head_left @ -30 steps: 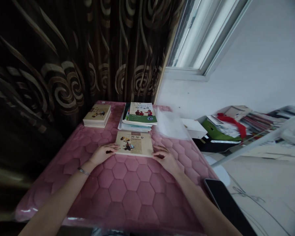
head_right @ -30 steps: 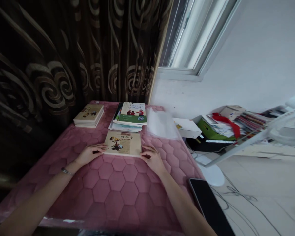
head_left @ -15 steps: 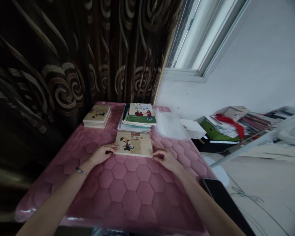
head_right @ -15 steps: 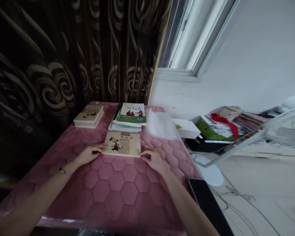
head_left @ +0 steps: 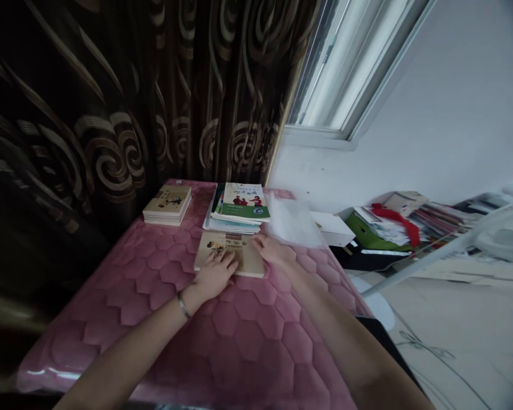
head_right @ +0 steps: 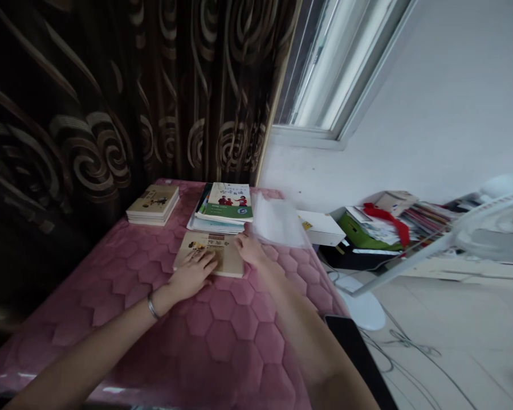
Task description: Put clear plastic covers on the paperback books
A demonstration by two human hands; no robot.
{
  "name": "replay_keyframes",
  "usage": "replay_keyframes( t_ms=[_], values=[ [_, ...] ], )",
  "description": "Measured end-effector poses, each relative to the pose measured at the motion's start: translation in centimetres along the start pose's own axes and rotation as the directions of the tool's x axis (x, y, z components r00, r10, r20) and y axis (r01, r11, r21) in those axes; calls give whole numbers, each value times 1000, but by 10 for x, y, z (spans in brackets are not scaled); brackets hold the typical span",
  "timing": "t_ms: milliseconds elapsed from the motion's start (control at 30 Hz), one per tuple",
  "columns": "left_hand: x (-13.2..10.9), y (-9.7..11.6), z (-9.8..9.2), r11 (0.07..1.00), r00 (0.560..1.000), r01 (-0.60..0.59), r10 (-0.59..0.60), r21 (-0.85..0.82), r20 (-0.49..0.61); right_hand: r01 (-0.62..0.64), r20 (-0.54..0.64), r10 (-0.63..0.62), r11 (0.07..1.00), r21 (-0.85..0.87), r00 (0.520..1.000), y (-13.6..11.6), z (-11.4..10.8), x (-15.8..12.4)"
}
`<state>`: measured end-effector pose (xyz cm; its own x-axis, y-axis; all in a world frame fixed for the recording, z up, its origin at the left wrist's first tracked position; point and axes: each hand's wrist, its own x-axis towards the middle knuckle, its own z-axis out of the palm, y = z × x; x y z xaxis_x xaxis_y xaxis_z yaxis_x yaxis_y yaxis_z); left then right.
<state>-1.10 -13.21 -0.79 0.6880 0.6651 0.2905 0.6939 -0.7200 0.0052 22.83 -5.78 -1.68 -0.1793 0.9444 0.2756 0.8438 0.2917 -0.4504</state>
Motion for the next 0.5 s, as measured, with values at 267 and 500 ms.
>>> replay_keyframes(
  t_ms=[267,500],
  values=[
    [21,-19,-8,977,984,-146,127,154,127,-53,121,71,988,-148,990,-9,10,25],
    [21,-3,3,886,947,-302,237,351,218,-110,201,147,977,-181,969,-14,6,32]
  ],
)
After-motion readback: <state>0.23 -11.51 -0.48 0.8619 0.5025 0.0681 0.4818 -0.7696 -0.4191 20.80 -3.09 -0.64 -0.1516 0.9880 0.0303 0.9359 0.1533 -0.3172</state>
